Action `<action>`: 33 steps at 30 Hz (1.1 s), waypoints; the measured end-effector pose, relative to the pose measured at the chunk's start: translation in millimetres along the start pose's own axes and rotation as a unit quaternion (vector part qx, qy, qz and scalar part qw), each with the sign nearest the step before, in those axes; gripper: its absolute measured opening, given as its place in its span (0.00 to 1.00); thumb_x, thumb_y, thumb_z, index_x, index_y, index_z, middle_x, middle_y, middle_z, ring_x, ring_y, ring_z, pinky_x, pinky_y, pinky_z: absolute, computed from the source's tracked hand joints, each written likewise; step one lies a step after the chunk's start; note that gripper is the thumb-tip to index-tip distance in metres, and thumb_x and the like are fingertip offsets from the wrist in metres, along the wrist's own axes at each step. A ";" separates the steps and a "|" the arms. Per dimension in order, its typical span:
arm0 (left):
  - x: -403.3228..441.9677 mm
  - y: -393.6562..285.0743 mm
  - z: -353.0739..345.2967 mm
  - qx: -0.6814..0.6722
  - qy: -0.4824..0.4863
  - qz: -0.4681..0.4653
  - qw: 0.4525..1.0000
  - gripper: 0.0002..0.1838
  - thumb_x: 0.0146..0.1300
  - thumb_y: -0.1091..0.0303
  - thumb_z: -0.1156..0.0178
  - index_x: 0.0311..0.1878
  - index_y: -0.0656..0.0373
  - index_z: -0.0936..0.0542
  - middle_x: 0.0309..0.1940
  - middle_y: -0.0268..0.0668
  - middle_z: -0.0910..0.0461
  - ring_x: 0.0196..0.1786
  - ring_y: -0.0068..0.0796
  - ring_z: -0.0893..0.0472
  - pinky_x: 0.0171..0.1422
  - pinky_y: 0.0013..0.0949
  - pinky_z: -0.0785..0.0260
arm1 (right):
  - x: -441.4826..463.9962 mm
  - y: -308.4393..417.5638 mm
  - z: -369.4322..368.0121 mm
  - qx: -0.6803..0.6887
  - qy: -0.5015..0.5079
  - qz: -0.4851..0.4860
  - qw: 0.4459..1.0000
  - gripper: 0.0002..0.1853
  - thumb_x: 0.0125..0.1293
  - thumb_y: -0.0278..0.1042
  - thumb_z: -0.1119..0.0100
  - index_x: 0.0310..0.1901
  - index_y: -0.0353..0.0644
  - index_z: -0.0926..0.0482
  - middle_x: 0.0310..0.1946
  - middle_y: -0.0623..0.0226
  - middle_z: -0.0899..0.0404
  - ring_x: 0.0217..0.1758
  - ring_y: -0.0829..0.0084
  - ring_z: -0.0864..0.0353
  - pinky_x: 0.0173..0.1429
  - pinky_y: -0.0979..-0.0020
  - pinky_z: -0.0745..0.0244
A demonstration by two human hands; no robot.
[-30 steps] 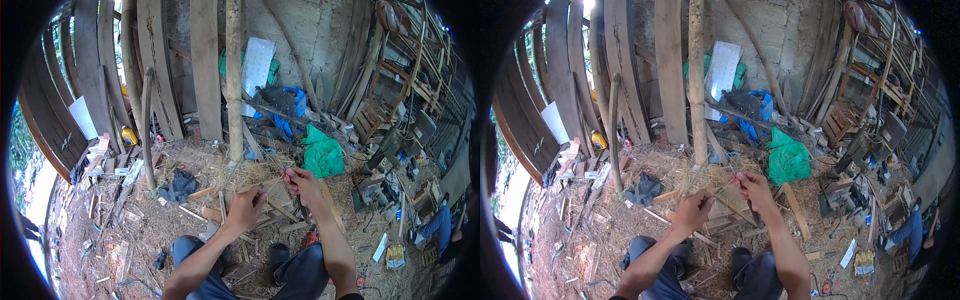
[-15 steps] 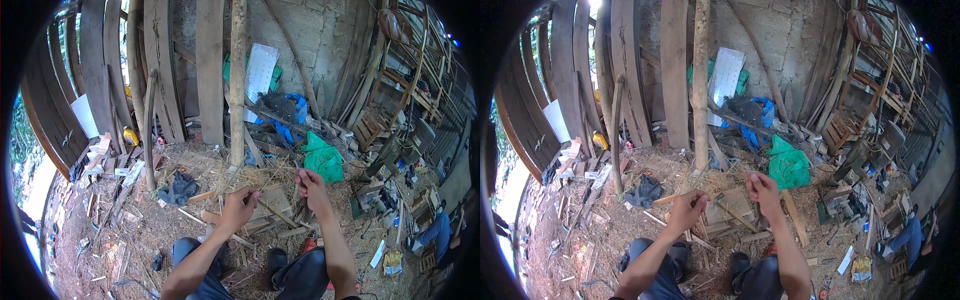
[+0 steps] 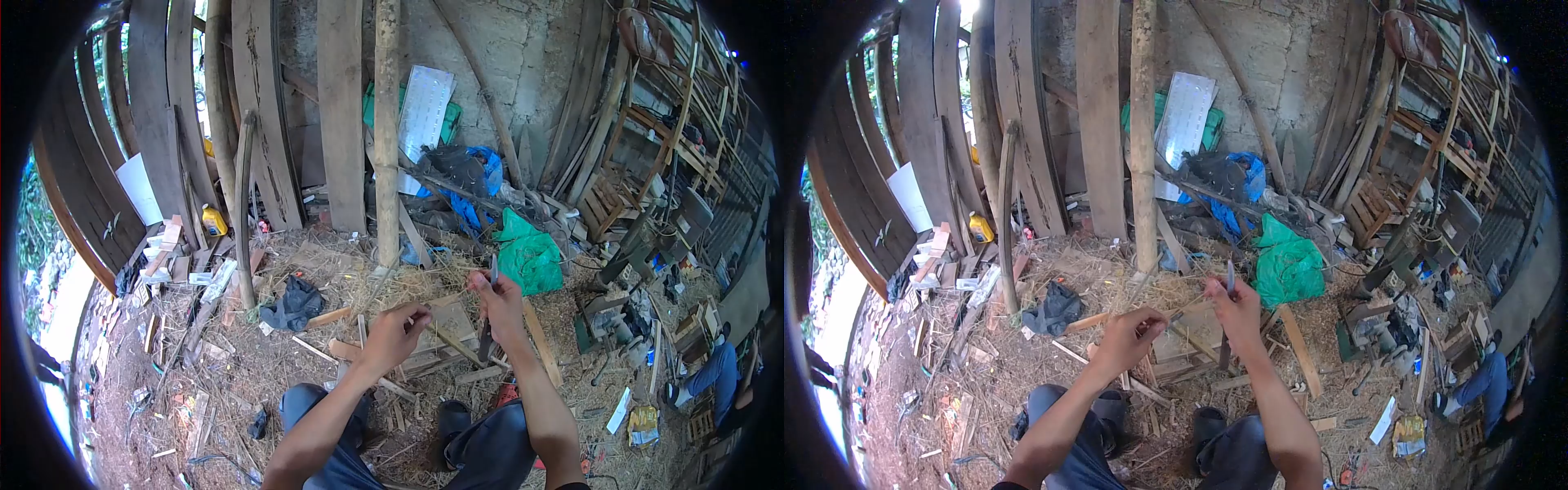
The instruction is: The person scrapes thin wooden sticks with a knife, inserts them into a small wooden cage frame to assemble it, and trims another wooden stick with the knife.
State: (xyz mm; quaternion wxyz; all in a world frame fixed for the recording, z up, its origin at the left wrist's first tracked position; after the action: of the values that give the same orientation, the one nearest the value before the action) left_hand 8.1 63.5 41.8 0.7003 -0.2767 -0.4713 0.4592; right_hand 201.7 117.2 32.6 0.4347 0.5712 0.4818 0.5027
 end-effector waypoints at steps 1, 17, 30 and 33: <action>0.1 -0.6 -1.2 0.008 0.010 -0.019 1.000 0.05 0.59 0.74 0.39 0.39 0.62 0.20 0.27 0.39 0.21 0.26 0.27 0.23 0.33 0.29 0.31 | 2.0 -1.3 6.8 0.002 -0.014 0.013 1.000 0.11 0.66 0.38 0.41 0.40 0.37 0.22 0.24 0.76 0.26 0.16 0.91 0.42 0.18 0.83 0.49; 4.1 9.3 5.5 -0.018 0.022 0.021 0.999 0.07 0.59 0.72 0.37 0.40 0.60 0.18 0.33 0.34 0.19 0.34 0.23 0.23 0.40 0.28 0.31 | -4.6 -3.2 -1.9 -0.024 -0.022 -0.002 0.999 0.10 0.61 0.38 0.35 0.33 0.39 0.19 0.22 0.75 0.23 0.18 0.90 0.39 0.22 0.82 0.45; 5.0 52.3 8.3 -0.391 -0.098 0.153 0.902 0.05 0.65 0.74 0.45 0.43 0.62 0.24 0.35 0.34 0.19 0.39 0.22 0.22 0.43 0.26 0.30 | -29.7 -10.7 -71.7 -0.213 0.157 0.072 0.962 0.12 0.58 0.35 0.34 0.40 0.36 0.18 0.25 0.73 0.21 0.25 0.85 0.33 0.29 0.78 0.38; 5.3 50.8 6.6 -0.391 -0.092 0.157 0.902 0.06 0.66 0.73 0.44 0.44 0.63 0.24 0.35 0.35 0.19 0.40 0.22 0.21 0.44 0.26 0.30 | -29.1 -13.4 -70.1 -0.207 0.145 0.056 0.966 0.12 0.59 0.36 0.34 0.39 0.36 0.18 0.23 0.73 0.21 0.24 0.85 0.35 0.28 0.77 0.39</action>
State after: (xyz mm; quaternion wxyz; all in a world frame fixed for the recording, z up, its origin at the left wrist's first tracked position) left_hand -16.6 89.5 4.9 0.4080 -0.5553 -0.6256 0.3658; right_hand 129.7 91.4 23.1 0.4402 0.4158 0.3922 0.6925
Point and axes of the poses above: each hand's wrist, its own x-axis towards the middle knuckle, its own z-axis out of the back of the hand, y = z × x, the point moved 8 cm from there along x, towards the middle knuckle
